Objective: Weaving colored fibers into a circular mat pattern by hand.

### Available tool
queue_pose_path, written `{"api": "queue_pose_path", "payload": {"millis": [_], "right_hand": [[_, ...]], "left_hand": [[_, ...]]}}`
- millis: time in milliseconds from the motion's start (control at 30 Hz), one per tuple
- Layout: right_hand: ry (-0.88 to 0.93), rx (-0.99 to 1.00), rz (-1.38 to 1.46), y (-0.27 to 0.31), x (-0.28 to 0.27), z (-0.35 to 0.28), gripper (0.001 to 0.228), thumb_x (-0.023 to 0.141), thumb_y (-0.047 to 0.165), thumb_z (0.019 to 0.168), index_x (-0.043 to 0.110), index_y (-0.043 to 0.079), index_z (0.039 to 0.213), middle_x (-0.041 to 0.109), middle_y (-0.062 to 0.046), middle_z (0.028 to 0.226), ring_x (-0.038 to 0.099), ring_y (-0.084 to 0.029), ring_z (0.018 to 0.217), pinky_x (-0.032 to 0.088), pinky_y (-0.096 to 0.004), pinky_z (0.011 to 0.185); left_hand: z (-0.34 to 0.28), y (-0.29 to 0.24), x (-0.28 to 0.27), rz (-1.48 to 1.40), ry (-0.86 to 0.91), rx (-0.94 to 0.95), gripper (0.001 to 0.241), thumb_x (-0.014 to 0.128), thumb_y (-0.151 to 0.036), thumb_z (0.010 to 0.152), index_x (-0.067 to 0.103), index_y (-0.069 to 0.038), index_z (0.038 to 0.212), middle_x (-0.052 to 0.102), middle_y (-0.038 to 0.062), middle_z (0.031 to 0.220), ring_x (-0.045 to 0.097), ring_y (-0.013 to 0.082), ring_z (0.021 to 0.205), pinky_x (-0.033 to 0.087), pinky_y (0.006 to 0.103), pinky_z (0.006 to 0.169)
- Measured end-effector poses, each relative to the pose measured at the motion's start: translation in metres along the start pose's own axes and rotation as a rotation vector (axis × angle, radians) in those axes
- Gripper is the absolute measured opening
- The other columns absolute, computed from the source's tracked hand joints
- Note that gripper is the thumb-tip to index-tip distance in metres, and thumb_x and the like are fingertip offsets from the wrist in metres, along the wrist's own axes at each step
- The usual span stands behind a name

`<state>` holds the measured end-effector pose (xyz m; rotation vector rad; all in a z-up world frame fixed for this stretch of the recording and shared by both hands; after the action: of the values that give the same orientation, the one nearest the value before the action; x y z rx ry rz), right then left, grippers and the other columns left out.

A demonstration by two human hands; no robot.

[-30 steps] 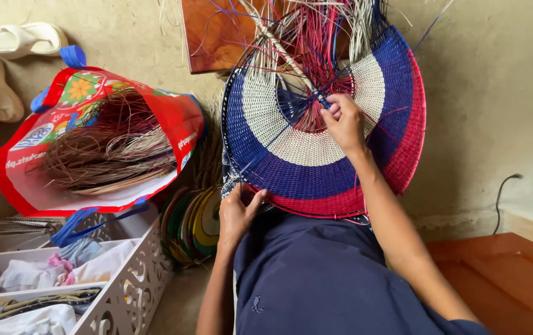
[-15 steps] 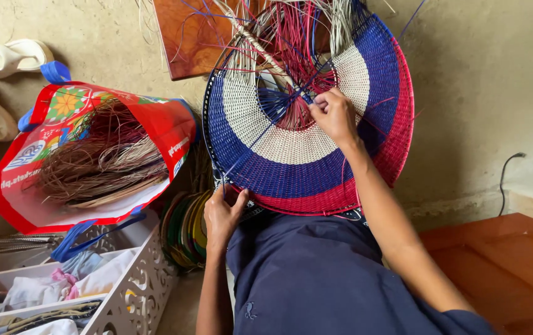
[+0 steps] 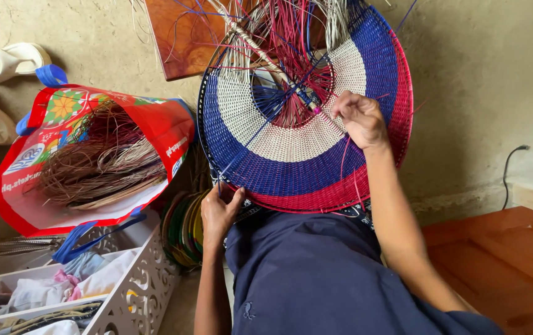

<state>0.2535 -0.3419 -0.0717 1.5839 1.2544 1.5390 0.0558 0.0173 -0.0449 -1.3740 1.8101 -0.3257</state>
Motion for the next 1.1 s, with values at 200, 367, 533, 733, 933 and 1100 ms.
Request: {"api": "queue_pose_path", "payload": {"millis": [200, 367, 533, 733, 933, 1100], "right_hand": [[0.215, 0.085, -0.041, 0.021, 0.029, -0.011, 0.056, 0.063, 0.052, 0.098, 0.075, -0.002, 0.092, 0.07, -0.021, 0.081, 0.073, -0.024, 0.067, 0.053, -0.027, 0.051], [0.067, -0.185, -0.859, 0.015, 0.021, 0.015, 0.013, 0.074, 0.0, 0.098, 0.076, -0.002, 0.11, 0.072, -0.018, 0.095, 0.07, -0.023, 0.084, 0.053, -0.028, 0.062], [0.08, -0.2, -0.91, -0.002, 0.027, 0.02, 0.031, 0.065, -0.009, 0.091, 0.077, 0.006, 0.116, 0.069, -0.013, 0.091, 0.066, -0.023, 0.074, 0.049, -0.03, 0.056], [0.349, -0.343, -0.955, -0.006, 0.041, 0.007, 0.029, 0.056, -0.008, 0.085, 0.08, 0.007, 0.088, 0.063, -0.012, 0.087, 0.06, -0.027, 0.079, 0.051, -0.037, 0.072], [0.324, -0.434, -1.112, -0.016, 0.044, -0.017, 0.022, 0.057, 0.018, 0.09, 0.078, 0.016, 0.084, 0.065, -0.005, 0.084, 0.057, -0.026, 0.083, 0.045, -0.038, 0.081], [0.251, -0.458, -1.163, -0.009, 0.049, -0.022, 0.013, 0.063, 0.016, 0.086, 0.077, 0.017, 0.085, 0.066, 0.002, 0.085, 0.057, -0.021, 0.086, 0.042, -0.035, 0.081]], "left_hand": [[-0.002, -0.01, -0.005, 0.075, 0.011, -0.006, 0.035, 0.08, -0.041, 0.085, 0.069, -0.009, 0.093, 0.073, 0.02, 0.08, 0.07, 0.0447, 0.082, 0.051, 0.0518, 0.07], [-0.011, -0.029, -0.019, 0.503, -0.156, 0.0, 0.049, 0.079, -0.06, 0.083, 0.063, -0.014, 0.09, 0.069, 0.011, 0.079, 0.071, 0.0374, 0.085, 0.054, 0.0512, 0.077], [-0.016, -0.073, -0.024, 0.476, -0.247, 0.261, 0.042, 0.08, -0.053, 0.086, 0.063, -0.015, 0.079, 0.062, 0.006, 0.068, 0.067, 0.0318, 0.074, 0.052, 0.0438, 0.067], [0.02, -0.17, 0.041, 0.188, -0.288, 0.827, 0.022, 0.08, -0.029, 0.09, 0.067, -0.012, 0.087, 0.054, 0.006, 0.081, 0.061, 0.0312, 0.082, 0.052, 0.0393, 0.071], [0.048, -0.226, 0.076, 0.502, -0.4, 0.802, 0.055, 0.075, -0.063, 0.08, 0.064, -0.012, 0.065, 0.057, 0.006, 0.073, 0.064, 0.0307, 0.077, 0.053, 0.0444, 0.065], [0.003, -0.29, 0.029, 0.38, -0.488, 0.99, 0.055, 0.075, -0.048, 0.093, 0.052, -0.011, 0.06, 0.052, 0.006, 0.067, 0.06, 0.0307, 0.069, 0.047, 0.0406, 0.063]]}}
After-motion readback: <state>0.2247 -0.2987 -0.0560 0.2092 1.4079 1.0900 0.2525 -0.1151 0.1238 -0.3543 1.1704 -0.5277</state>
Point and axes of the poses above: each hand's wrist, its own z-axis towards the middle knuckle, its own x-axis out of the palm, y = z × x, the point moved 7 cm from there along z, towards the middle knuckle
